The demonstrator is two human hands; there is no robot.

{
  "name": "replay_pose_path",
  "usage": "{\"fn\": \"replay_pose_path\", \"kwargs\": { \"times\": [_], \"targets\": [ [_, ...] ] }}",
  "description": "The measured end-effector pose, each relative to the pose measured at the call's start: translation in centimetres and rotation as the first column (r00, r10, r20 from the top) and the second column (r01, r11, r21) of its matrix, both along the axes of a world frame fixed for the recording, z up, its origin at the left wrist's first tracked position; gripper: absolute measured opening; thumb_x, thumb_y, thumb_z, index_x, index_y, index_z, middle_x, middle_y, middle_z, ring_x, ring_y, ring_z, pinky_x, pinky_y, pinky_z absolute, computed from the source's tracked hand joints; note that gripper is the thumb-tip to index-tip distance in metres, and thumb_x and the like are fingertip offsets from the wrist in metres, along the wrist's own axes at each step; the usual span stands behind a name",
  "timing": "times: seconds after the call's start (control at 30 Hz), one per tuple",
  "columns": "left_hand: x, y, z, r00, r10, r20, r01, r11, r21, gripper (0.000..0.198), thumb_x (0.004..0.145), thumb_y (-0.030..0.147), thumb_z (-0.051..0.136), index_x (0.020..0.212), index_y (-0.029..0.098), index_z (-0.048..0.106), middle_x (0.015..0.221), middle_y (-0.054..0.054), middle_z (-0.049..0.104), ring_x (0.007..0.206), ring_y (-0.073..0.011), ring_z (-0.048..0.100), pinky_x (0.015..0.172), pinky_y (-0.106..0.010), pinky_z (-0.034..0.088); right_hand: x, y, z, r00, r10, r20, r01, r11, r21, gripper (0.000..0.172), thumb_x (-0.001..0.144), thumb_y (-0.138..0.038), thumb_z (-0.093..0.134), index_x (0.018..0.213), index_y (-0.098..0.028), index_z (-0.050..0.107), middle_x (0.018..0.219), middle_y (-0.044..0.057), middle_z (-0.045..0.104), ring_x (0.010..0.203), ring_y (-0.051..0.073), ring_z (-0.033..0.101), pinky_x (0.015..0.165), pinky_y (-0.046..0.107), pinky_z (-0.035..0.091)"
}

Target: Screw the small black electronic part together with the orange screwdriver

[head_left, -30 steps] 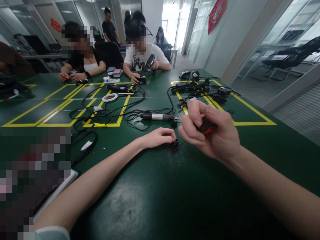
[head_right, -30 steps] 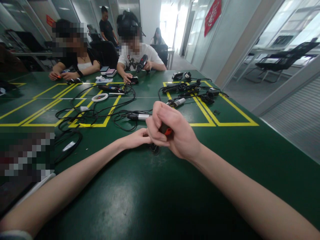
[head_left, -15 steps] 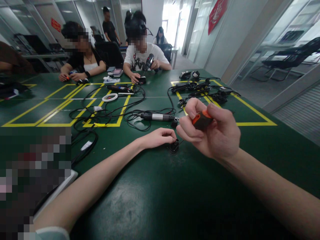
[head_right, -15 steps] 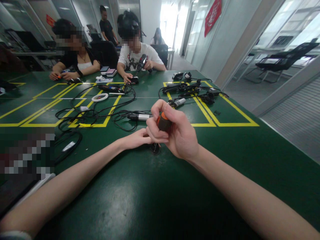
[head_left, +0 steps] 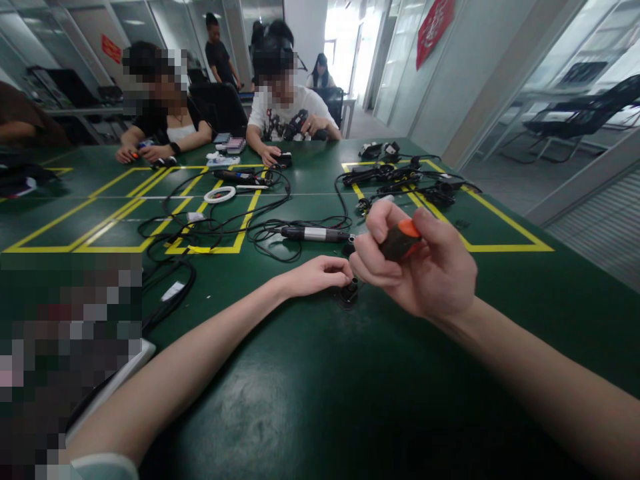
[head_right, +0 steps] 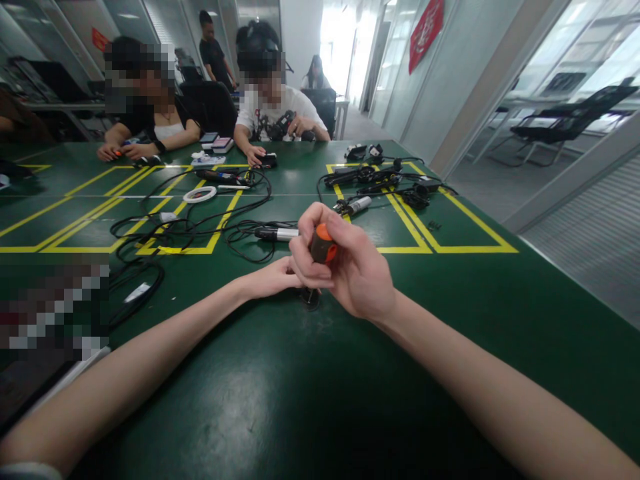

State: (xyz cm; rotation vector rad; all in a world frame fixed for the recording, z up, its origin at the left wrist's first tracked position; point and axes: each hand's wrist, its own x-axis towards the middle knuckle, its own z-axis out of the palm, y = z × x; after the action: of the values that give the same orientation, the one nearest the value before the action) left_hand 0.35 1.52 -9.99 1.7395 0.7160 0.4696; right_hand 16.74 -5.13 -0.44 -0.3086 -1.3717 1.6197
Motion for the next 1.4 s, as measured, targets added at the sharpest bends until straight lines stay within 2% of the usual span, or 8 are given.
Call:
{"fn": "replay_pose_path", "kwargs": {
  "times": [0.33, 0.47, 0.7, 0.83, 0.97, 1.17, 1.27, 1.4],
  "targets": [
    [-0.1, -0.1, 0.8, 0.998, 0.008, 0.069, -0.001, 0.995, -0.102, 0.016, 0.079, 0.025, 0.069, 0.090, 0.014, 0.074, 0.091, -0.001, 0.073, 0.089, -0.0155, 0.063, 0.091, -0.029, 0.049, 0.1, 0.5, -0.2, 0.998, -0.051, 0.024, 0.051, 0.999, -0.007, 0.055, 0.094, -0.068, 0.057, 0.066, -0.022, 0.052, 0.047, -0.009, 0.030, 0.038, 0.008, 0.022, 0.040, 0.023, 0.024],
    [0.0, -0.2, 0.8, 0.992, 0.054, 0.116, -0.037, 0.988, -0.149, 0.015, 0.076, 0.021, 0.072, 0.089, 0.014, 0.073, 0.090, -0.001, 0.073, 0.088, -0.0141, 0.063, 0.092, -0.029, 0.050, 0.0, 0.4, -0.5, 0.995, -0.093, 0.027, 0.094, 0.995, -0.021, 0.045, 0.090, -0.065, 0.066, 0.077, -0.023, 0.054, 0.050, -0.009, 0.039, 0.039, 0.008, 0.028, 0.041, 0.024, 0.028],
    [0.1, 0.3, 0.1, 0.974, 0.105, 0.200, -0.063, 0.976, -0.209, 0.024, 0.067, 0.028, 0.076, 0.087, 0.015, 0.070, 0.090, -0.004, 0.072, 0.089, -0.0162, 0.063, 0.089, -0.032, 0.049, -0.7, 0.5, -0.5, 0.985, -0.146, 0.091, 0.144, 0.989, 0.026, 0.061, 0.092, -0.076, 0.055, 0.066, -0.022, 0.053, 0.049, -0.005, 0.042, 0.042, 0.012, 0.042, 0.046, 0.029, 0.040],
    [-0.2, 0.6, 1.7, 0.930, 0.212, 0.300, -0.159, 0.969, -0.191, 0.025, 0.071, 0.036, 0.069, 0.087, 0.017, 0.066, 0.089, -0.002, 0.068, 0.088, -0.0152, 0.062, 0.081, -0.027, 0.047, -0.8, 0.5, -0.4, 0.981, -0.169, 0.098, 0.167, 0.986, 0.022, 0.065, 0.091, -0.081, 0.051, 0.063, -0.023, 0.052, 0.049, -0.005, 0.041, 0.044, 0.013, 0.042, 0.047, 0.030, 0.042],
    [-1.0, -0.2, 6.3, 0.811, 0.265, 0.521, -0.315, 0.949, 0.008, 0.025, 0.083, 0.038, 0.062, 0.095, 0.017, 0.068, 0.100, -0.004, 0.072, 0.090, -0.0143, 0.065, 0.078, -0.026, 0.050, -1.0, 0.6, -0.5, 0.988, -0.137, 0.071, 0.136, 0.990, 0.021, 0.066, 0.090, -0.082, 0.051, 0.061, -0.023, 0.052, 0.049, -0.005, 0.041, 0.043, 0.012, 0.039, 0.046, 0.028, 0.039],
    [-1.6, -4.8, 12.7, 0.899, -0.008, 0.437, -0.257, 0.800, 0.543, 0.028, 0.099, 0.029, 0.058, 0.124, 0.026, 0.069, 0.137, 0.001, 0.070, 0.131, -0.0181, 0.064, 0.105, -0.029, 0.052, -1.5, 0.6, -1.2, 0.991, -0.121, 0.060, 0.120, 0.993, 0.018, 0.070, 0.090, -0.085, 0.044, 0.057, -0.024, 0.049, 0.050, -0.004, 0.037, 0.045, 0.014, 0.039, 0.046, 0.029, 0.040],
    [-1.1, -6.6, 13.7, 0.950, -0.069, 0.304, -0.168, 0.710, 0.684, 0.033, 0.097, 0.014, 0.060, 0.125, 0.029, 0.071, 0.137, 0.004, 0.071, 0.130, -0.0161, 0.065, 0.114, -0.033, 0.050, -1.5, 0.6, -1.9, 0.986, -0.162, 0.041, 0.161, 0.987, 0.014, 0.065, 0.090, -0.083, 0.049, 0.061, -0.024, 0.051, 0.055, -0.002, 0.042, 0.051, 0.016, 0.044, 0.050, 0.031, 0.046],
    [-0.7, -6.5, 13.3, 0.961, -0.048, 0.271, -0.188, 0.606, 0.773, 0.029, 0.094, 0.008, 0.059, 0.099, 0.028, 0.080, 0.110, 0.002, 0.080, 0.119, -0.0182, 0.071, 0.107, -0.036, 0.056, -1.5, 0.5, -2.6, 0.974, -0.225, 0.023, 0.224, 0.974, 0.028, 0.049, 0.092, -0.067, 0.063, 0.067, -0.024, 0.059, 0.064, -0.001, 0.053, 0.061, 0.017, 0.052, 0.062, 0.031, 0.054]
  ]
}}
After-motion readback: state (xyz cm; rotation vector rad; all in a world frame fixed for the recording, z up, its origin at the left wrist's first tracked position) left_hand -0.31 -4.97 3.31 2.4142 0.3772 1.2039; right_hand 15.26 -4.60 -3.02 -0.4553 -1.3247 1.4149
